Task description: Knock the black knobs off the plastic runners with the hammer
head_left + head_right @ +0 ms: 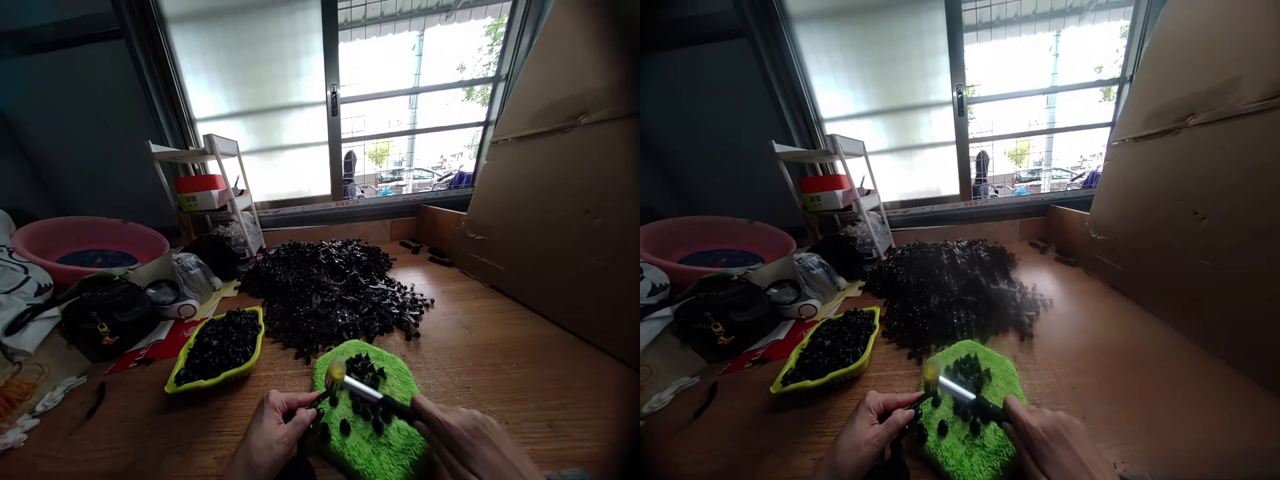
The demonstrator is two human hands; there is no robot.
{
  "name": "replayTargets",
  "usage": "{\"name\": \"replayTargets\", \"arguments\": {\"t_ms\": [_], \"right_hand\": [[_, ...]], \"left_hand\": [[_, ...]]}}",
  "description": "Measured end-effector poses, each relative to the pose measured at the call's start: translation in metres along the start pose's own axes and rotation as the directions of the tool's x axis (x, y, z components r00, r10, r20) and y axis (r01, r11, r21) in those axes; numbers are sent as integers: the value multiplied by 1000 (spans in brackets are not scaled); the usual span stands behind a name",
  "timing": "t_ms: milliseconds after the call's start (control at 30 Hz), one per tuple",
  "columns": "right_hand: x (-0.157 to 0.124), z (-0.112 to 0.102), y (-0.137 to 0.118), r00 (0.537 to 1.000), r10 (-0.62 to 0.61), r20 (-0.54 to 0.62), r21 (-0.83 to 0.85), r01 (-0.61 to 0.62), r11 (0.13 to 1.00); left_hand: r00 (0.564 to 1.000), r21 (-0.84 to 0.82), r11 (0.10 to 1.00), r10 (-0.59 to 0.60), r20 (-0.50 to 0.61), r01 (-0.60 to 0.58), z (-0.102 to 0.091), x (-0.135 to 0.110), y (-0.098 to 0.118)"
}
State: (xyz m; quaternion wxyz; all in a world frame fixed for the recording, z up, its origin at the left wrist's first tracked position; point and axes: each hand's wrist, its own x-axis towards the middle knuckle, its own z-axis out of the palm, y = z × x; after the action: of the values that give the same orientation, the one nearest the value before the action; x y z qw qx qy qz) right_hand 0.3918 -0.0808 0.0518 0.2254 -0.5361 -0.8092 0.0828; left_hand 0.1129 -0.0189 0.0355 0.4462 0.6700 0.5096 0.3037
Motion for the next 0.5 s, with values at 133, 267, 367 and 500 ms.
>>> {"name": "replayTargets", "arguments": {"t_ms": [133, 267, 367, 500], "right_hand": [[3, -1, -1, 996, 74, 46, -42, -72, 997], [5, 0, -4, 994, 49, 96, -40, -46, 998], [4, 3, -6, 997, 58, 50, -49, -55, 997], [-2, 4, -1, 995, 96, 17, -40, -95, 995]], "left_hand": [[998, 16, 1000, 16, 54, -17, -2, 3, 6], [999, 24, 1000, 3, 54, -5, -4, 5, 10], [997, 17, 1000, 14, 73, -15, -3, 5, 12], [998, 3, 1000, 5, 66, -5, 0, 2, 9]]}}
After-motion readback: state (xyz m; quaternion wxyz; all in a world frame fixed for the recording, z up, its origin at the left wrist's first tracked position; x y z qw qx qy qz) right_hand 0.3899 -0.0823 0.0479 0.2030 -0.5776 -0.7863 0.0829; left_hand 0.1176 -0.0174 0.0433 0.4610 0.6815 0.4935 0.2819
